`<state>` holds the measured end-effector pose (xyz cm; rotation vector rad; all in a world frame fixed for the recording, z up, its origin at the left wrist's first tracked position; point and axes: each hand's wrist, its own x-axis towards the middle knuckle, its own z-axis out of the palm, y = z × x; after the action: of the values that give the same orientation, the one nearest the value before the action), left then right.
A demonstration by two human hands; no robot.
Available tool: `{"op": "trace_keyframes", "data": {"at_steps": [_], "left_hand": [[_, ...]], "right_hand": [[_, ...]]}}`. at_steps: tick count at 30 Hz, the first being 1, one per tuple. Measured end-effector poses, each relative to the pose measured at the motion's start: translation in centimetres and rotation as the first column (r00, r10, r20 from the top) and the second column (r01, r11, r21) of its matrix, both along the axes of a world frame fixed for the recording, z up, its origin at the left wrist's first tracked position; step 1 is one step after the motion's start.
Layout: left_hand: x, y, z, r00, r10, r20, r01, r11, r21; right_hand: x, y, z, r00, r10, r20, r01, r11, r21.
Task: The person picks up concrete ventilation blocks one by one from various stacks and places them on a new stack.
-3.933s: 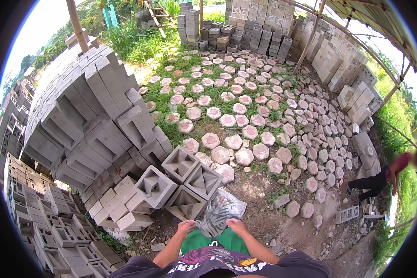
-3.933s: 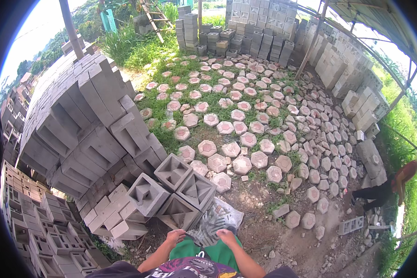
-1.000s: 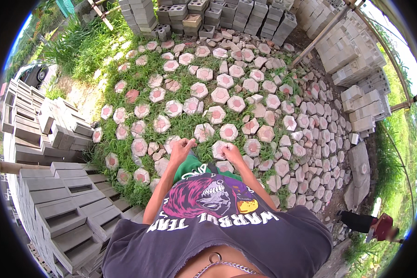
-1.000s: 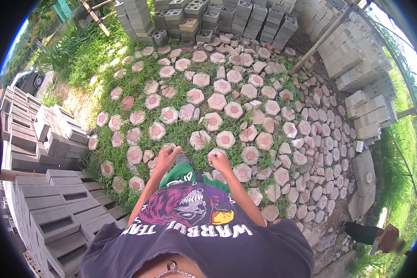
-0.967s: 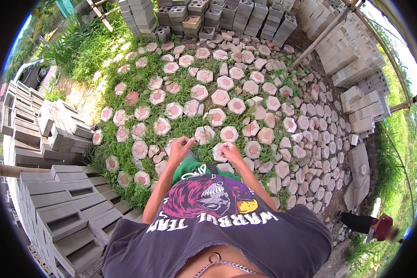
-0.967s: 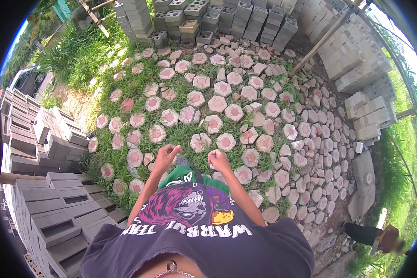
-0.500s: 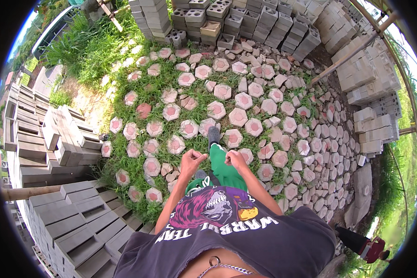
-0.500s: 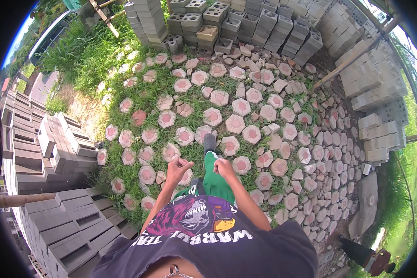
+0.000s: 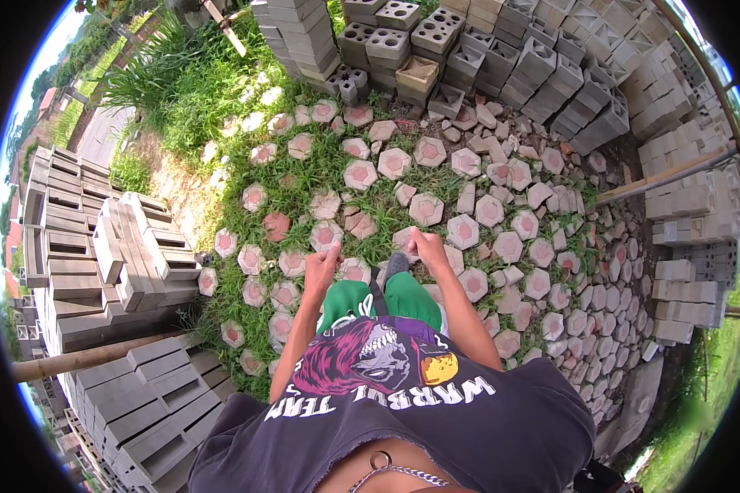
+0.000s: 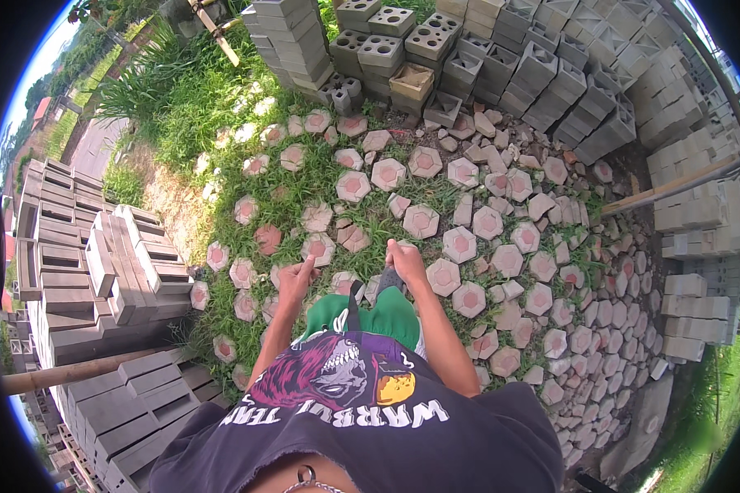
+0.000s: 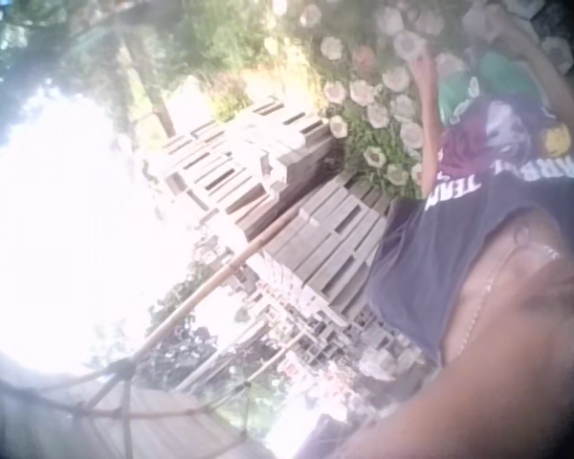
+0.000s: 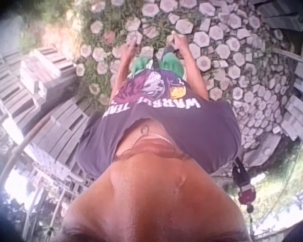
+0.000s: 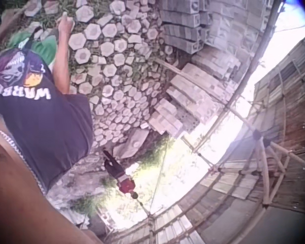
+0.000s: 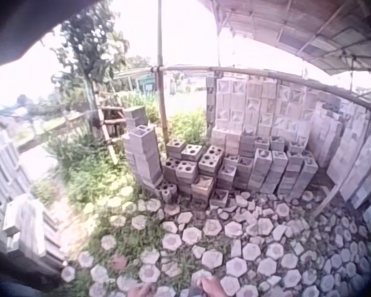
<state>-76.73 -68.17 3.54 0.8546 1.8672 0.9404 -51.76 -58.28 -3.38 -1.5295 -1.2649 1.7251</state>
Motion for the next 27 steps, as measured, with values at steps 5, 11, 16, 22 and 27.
{"op": "trace_keyframes", "data": {"at_steps": [5, 11, 16, 22, 27], "left_hand": [[-0.2, 9.0, -2.4, 0.952, 0.128, 0.278, -0.127, 0.992, -0.024], [-0.9, 19.2, -5.3, 0.866, 0.126, 0.483, -0.014, 0.973, -0.228], [-3.2, 33.9, -6.5, 0.879, -0.126, 0.461, 0.195, 0.975, -0.105], [-9.6, 50.0, -6.3, 0.872, -0.324, 0.367, 0.361, 0.932, -0.034], [-15.4, 58.9, -6.2, 0.887, -0.354, 0.297, 0.4, 0.91, -0.108]], "right_hand": [[2.8, 6.8, -0.6, 0.996, -0.085, -0.009, 0.082, 0.982, -0.172], [3.0, 13.0, -3.2, 0.976, -0.201, 0.081, 0.216, 0.918, -0.332], [1.4, 21.1, -4.5, 0.94, -0.328, 0.09, 0.338, 0.876, -0.344], [-4.4, 31.9, -4.0, 0.844, -0.505, 0.18, 0.536, 0.793, -0.289], [-10.0, 38.5, -1.6, 0.86, -0.461, 0.219, 0.504, 0.834, -0.225]]}}
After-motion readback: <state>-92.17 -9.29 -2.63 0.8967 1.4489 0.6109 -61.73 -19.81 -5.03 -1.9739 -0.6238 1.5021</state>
